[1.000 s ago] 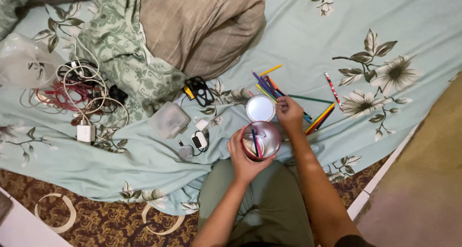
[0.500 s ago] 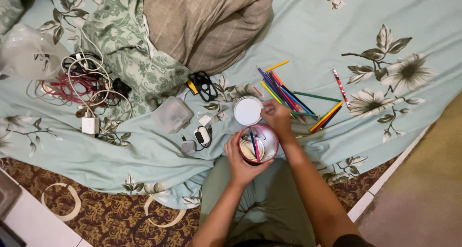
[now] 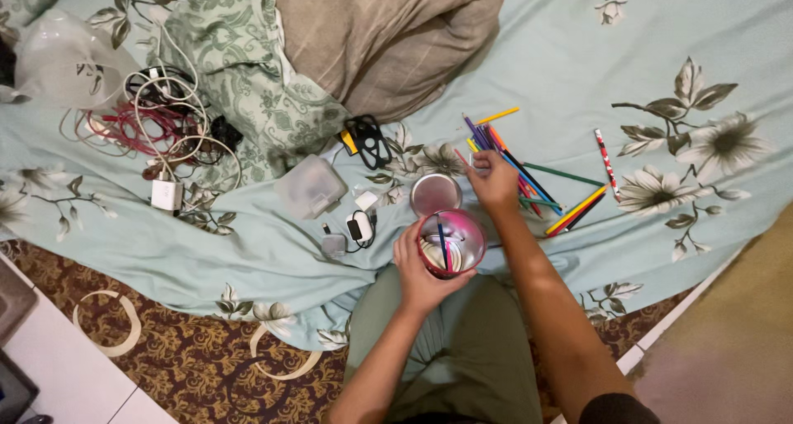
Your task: The person sits on the floor and places colored pencils from the bed into a red cylindrical container. They pick up pencils one by one, put them into the container, and then close the lid.
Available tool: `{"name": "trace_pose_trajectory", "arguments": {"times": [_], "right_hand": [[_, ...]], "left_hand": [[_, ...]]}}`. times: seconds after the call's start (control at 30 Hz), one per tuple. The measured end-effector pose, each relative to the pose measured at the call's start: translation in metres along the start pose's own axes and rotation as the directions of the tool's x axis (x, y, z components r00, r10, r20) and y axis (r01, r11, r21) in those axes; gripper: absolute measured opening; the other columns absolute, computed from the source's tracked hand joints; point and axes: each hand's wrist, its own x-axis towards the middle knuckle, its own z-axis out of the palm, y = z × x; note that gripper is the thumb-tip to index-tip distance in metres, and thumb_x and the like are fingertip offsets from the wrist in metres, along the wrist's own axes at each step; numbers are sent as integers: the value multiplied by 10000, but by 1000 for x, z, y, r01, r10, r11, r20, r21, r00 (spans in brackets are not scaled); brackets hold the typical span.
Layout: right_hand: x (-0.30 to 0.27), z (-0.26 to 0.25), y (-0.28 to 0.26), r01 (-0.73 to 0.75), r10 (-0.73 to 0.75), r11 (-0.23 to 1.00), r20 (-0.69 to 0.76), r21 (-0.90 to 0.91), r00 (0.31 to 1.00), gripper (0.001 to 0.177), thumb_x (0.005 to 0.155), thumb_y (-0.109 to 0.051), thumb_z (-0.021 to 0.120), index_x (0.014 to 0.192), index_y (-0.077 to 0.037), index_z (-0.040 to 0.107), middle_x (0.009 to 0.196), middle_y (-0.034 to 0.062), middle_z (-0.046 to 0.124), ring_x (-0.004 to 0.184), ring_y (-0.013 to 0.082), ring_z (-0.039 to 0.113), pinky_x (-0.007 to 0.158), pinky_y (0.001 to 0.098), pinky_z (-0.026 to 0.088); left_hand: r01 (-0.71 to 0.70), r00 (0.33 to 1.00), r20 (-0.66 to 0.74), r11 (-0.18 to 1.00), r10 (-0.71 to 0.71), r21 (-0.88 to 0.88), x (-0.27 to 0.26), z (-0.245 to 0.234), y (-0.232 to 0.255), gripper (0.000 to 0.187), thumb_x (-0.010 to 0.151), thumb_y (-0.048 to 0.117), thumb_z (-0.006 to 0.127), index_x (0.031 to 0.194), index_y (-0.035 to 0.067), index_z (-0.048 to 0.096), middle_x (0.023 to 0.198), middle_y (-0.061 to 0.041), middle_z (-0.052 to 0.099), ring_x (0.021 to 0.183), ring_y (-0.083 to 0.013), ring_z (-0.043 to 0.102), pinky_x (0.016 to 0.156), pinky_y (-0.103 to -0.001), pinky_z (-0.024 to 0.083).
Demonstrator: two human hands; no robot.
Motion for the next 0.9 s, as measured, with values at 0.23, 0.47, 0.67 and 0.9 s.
{"name": "trace_pose_trajectory", "arguments": {"times": [0.23, 0.47, 0.67, 0.9], "right_hand": [[-10, 7, -16, -45, 33, 974, -57, -222, 998, 269, 866, -146, 765, 1098, -105, 637, 859, 48, 755, 765, 231, 751, 677, 384, 566], [-4, 6, -22, -45, 38, 916, -25, -399, 999, 319, 801, -185, 770, 1106, -120, 703, 846, 62, 764, 782, 316, 725, 694, 465, 555], [0, 7, -18, -122, 166, 868, 50, -482, 985, 218, 778, -246, 790, 946, -114, 746, 847, 84, 755, 800, 305, 725, 722, 445, 566], [-5, -16, -18, -288, 245, 908, 173, 304, 954, 153, 836, -115, 784, 942, -50, 694, 784, 26, 714, 696, 134, 640, 621, 286, 501]], "left_hand": [[22, 999, 23, 999, -23, 28, 2, 3, -3, 1194, 520, 493, 966, 1502, 84, 422, 1398, -137, 541, 1340, -343, 469, 1148, -507, 280], [14, 999, 40, 999, -15, 31, 2, 5, -4, 1195, 527, 505, 964, 1508, 91, 422, 1448, -120, 535, 1372, -333, 458, 1154, -508, 271], [32, 998, 46, 999, -33, 17, 2, 4, -5, 1190, 530, 510, 954, 1511, 96, 420, 1453, -115, 536, 1374, -327, 460, 1151, -509, 266], [35, 998, 48, 999, -35, 7, 4, 4, -8, 1201, 524, 521, 960, 1512, 100, 423, 1441, -112, 531, 1364, -327, 459, 1141, -515, 265]]}}
